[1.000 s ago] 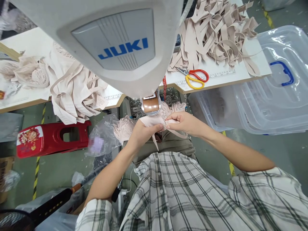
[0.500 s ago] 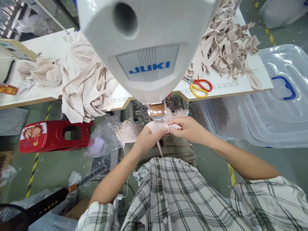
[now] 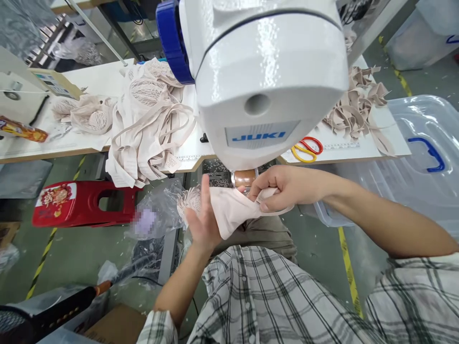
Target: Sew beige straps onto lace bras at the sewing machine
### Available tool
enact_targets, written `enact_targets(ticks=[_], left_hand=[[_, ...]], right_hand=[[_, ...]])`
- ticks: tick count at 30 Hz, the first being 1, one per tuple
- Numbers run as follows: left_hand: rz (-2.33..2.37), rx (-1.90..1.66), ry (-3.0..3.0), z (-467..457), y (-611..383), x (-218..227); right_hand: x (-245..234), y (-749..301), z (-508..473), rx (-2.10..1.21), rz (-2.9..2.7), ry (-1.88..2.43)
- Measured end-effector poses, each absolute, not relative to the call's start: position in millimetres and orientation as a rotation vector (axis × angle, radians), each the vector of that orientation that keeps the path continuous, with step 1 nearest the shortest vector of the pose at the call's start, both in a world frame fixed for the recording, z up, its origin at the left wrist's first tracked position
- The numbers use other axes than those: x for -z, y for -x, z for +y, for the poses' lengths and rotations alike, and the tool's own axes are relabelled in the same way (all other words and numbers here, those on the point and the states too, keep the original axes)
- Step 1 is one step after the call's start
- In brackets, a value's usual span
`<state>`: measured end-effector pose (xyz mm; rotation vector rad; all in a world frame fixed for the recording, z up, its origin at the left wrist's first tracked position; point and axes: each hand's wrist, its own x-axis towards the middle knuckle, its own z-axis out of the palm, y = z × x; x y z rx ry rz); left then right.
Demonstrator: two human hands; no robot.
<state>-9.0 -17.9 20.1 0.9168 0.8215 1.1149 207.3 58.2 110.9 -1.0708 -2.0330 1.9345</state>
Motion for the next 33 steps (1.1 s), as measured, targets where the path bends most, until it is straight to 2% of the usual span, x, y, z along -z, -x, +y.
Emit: enact_targets(ticks=[2, 5, 9, 14, 22, 28, 33], left_hand=[[0.842, -1.139, -1.147, -12.8, 16.7, -19.7], [0.878, -1.196, -1.623, 1.8, 27.4, -17.8], [0.864, -0.924, -2.266, 31.1, 36.6, -14.5], [0.854, -0.564, -2.435, 56.2, 38.4, -7.7], [0.858, -0.527, -2.461, 60.2, 36.0, -19.7], [1.023, -0.527, -2.458, 41.1, 29.9, -24.6], [1.056, -0.568, -2.487, 36.7, 24.8, -26.7]], right_hand=[[-113.8, -206.2, 63.0, -1.815, -2.185, 1.093], [-109.4, -203.0, 71.4, -1.396, -2.349, 1.296], [-98.6, -200.1, 77.2, -1.026, -2.460, 1.434], [-96.7, -199.8, 74.2, -0.991, -2.477, 1.456], [-86.6, -205.9, 68.8, -1.026, -2.351, 1.431], [-47.9, -217.3, 52.2, -0.640, -2.086, 1.232], [-47.9, -215.8, 53.7, -0.782, -2.058, 1.286]])
